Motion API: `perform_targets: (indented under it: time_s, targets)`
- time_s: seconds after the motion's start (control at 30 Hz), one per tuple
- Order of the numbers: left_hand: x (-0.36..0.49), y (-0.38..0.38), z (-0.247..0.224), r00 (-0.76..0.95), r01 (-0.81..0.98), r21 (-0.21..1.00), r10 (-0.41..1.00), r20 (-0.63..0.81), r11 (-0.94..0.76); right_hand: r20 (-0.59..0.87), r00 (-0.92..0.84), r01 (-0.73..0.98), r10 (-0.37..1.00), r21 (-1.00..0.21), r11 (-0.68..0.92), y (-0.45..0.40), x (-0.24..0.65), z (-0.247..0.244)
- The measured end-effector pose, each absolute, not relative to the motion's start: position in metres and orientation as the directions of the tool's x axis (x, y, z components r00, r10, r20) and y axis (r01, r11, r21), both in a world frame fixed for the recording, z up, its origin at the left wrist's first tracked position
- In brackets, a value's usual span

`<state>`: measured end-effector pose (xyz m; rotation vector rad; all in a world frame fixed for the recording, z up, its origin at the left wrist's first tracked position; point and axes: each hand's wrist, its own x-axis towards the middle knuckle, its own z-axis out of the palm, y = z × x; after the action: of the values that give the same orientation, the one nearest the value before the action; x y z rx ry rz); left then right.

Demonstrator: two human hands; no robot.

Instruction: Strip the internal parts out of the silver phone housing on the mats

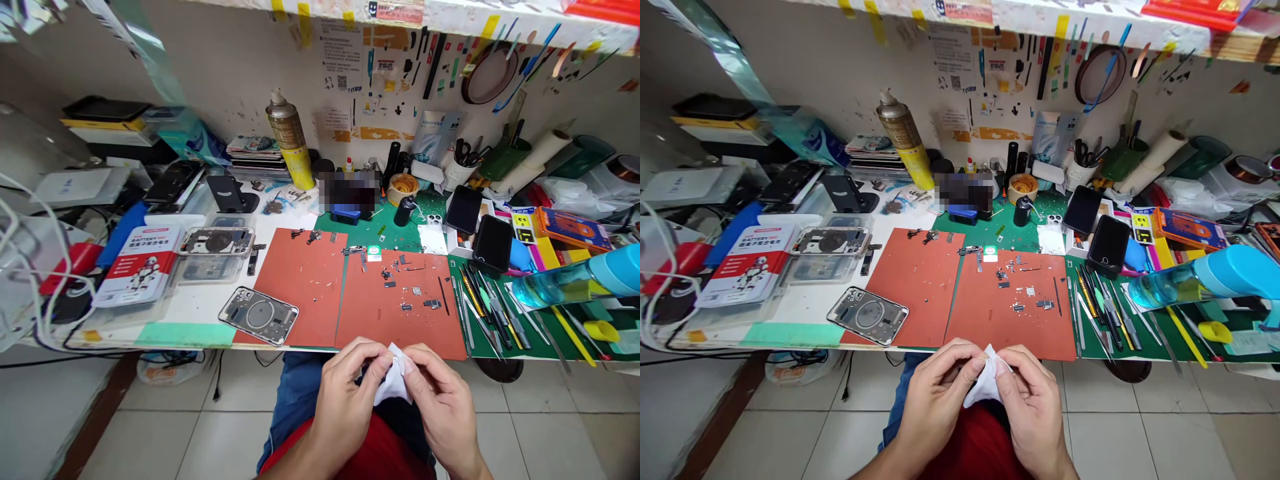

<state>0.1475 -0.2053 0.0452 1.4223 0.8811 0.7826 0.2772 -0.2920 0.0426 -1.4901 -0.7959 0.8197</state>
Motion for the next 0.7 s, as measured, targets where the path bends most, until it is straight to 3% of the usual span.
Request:
perform_targets:
  time_s: [0.07, 0.17, 0.5, 0.7]
  targets:
    - [0.149, -0.204, 0.046, 0.504, 0.008, 0.964, 0.831, -0.234, 0.267, 0.046, 0.532, 0.147, 0.846, -0.988, -0.039, -0.293, 0.276, 0.043]
    - [0.150, -0.201, 0.048, 0.541, -0.015, 0.915, 0.773, -0.332, 0.404, 0.097, 0.533, 0.210, 0.841, -0.977, -0.020, -0.294, 0.276, 0.042]
    - [0.148, -0.197, 0.054, 0.579, -0.020, 0.876, 0.720, -0.382, 0.481, -0.121, 0.511, -0.102, 0.851, -0.992, -0.079, -0.293, 0.275, 0.037]
    - [0.149, -0.196, 0.052, 0.616, -0.048, 0.816, 0.660, -0.429, 0.576, -0.259, 0.444, -0.334, 0.858, -0.936, -0.110, -0.296, 0.270, 0.027]
